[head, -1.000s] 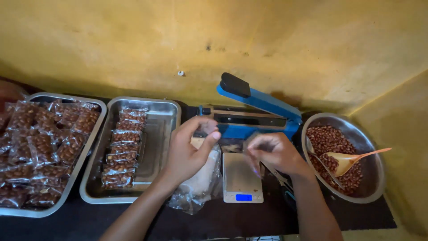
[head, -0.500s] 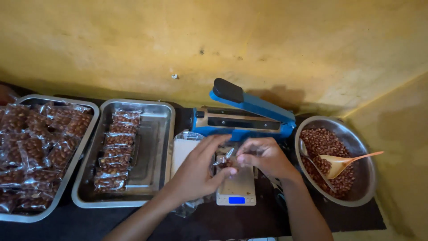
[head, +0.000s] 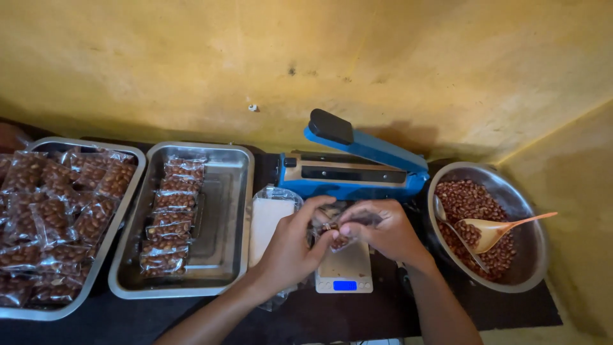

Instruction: Filling small plastic bags with peanuts, weighing them on a digital scale, and sealing them with a manual heat sealer.

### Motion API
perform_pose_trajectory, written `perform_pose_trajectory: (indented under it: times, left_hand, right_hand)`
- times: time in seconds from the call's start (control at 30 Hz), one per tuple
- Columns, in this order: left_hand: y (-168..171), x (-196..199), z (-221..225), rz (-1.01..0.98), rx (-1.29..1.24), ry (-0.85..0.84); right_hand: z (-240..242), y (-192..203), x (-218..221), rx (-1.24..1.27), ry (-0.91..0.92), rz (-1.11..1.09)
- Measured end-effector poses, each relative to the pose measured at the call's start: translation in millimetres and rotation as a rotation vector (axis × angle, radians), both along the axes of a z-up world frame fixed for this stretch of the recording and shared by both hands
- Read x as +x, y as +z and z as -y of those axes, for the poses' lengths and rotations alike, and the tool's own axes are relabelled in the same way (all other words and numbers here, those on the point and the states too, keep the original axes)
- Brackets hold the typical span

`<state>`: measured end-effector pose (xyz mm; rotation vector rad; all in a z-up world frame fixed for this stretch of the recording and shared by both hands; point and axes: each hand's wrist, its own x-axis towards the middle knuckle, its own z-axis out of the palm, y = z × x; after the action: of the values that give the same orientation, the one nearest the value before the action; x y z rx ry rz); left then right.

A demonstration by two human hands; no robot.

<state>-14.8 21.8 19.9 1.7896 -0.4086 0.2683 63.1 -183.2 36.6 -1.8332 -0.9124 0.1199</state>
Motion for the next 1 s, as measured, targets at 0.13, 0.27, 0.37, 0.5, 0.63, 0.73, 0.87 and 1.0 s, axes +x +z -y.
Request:
perform_pose_trajectory:
  times: [0.13, 0.27, 0.37, 0.5, 0.63, 0.73, 0.87, 1.0]
  left_hand:
    - [3, 1, -2, 0.05, 0.01, 0.039]
    - [15, 4, -16, 0.255, 0.034, 0.262]
    - [17, 6, -22, 0.334, -0.054, 0.311]
    - [12, 8, -18, 0.341, -0.066, 0.255]
    - [5, 9, -11, 0.336, -0.026, 0.213]
    - [10, 5, -10, 0.241, 0.022, 0.059]
    - [1, 10, -7, 0.082, -0.013, -0.041]
    - [-4, 14, -13, -0.006, -0.205, 0.106]
  right_hand:
    - [0, 1, 3, -0.137, -0.092, 0.044]
    - [7, 6, 5, 0.03, -0.018, -0.25]
    - [15, -4, 14, 0.115, -0.004, -0.321]
    - [9, 11, 17, -0.038, -0.053, -0.093]
    - [15, -10, 17, 0.035, -0.019, -0.195]
    - [0, 4, 3, -0.011, -0.008, -0.174]
    - [-6, -4, -2, 0.039, 0.014, -0.162]
    - [-1, -25, 3, 0.231, -0.15, -0.249]
